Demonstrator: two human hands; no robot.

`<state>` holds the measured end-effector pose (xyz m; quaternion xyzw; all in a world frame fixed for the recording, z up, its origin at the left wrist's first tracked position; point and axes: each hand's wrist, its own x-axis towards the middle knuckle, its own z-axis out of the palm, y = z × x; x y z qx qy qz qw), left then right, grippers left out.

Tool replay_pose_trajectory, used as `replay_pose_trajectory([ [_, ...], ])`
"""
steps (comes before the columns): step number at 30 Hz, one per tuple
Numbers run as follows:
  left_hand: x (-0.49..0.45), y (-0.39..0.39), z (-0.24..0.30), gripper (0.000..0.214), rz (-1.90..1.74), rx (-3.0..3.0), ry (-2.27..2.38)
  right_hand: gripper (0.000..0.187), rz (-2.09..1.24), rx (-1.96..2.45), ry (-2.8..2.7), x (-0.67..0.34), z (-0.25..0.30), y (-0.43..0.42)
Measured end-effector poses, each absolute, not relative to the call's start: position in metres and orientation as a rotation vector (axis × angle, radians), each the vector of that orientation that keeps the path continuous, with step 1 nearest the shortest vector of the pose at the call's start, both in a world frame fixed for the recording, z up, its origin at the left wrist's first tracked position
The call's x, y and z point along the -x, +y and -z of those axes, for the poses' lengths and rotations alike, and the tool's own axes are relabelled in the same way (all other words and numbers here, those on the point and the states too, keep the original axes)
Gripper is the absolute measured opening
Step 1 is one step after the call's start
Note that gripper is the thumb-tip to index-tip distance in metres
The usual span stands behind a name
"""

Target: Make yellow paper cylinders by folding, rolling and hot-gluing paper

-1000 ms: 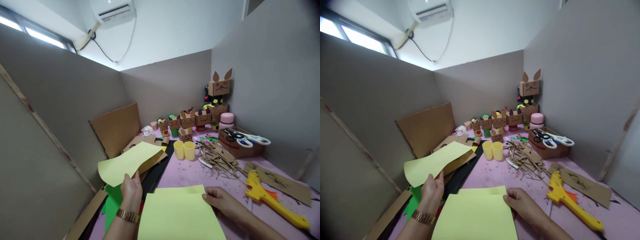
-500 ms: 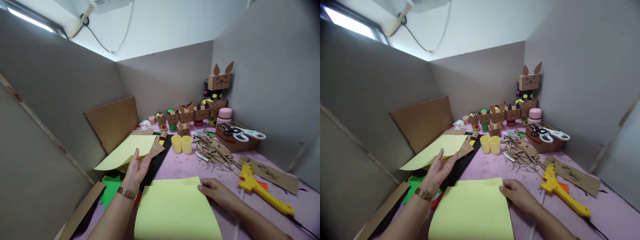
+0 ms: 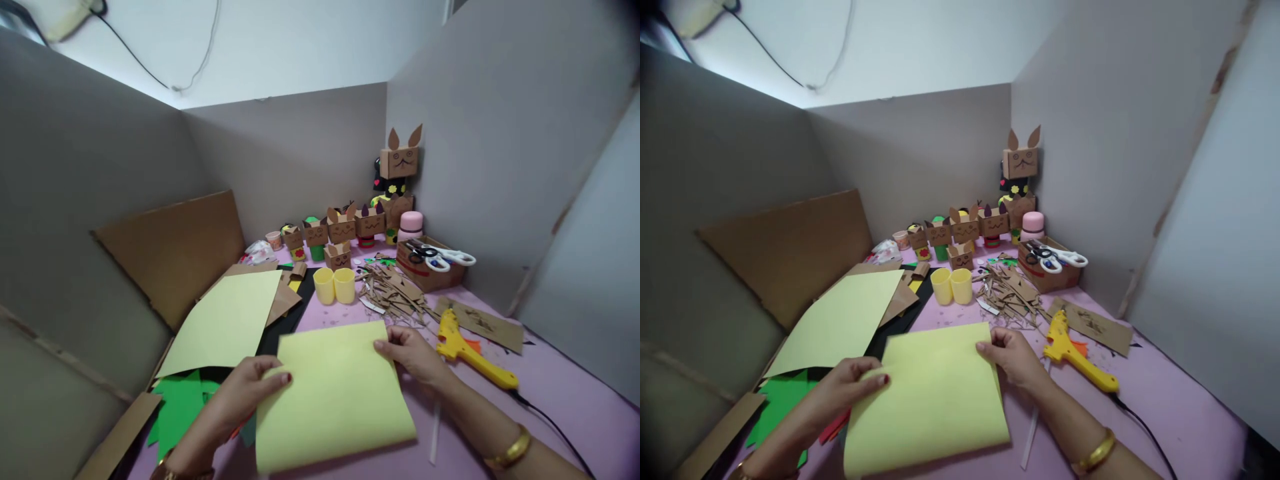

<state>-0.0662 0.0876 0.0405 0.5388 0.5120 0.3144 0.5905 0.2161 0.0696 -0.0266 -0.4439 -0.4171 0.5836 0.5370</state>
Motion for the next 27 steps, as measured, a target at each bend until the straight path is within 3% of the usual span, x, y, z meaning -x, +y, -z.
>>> replay_pose_trajectory([
  [6, 0.054, 0.105, -0.034, 0.017, -1.097, -1.112, 1.180, 0.039, -1.349, 0.961, -0.998, -0.224, 0.022, 0.076],
  [9, 0.046, 0.113, -0.026, 0.030, -1.218, -1.014, 1.150, 0.037, -1.360, 0.956, -1.006, -0.224, 0.021, 0.076],
  [17, 0.045, 0.120, -0.008, 0.055, -1.048, -0.857, 0.945, 0.023, -1.648, 0.691, -0.837, -0.219, 0.017, 0.065],
  [23, 0.047, 0.122, 0.001, 0.038, -1.075, -0.847, 1.027, 0.025, -1.714, 0.694, -0.742, -0.216, 0.021, 0.069],
  [27, 0.046, 0.120, 0.005, 0.028, -1.173, -0.848, 1.264, 0.040, -1.701, 0.795, -0.690, -0.216, 0.024, 0.070],
])
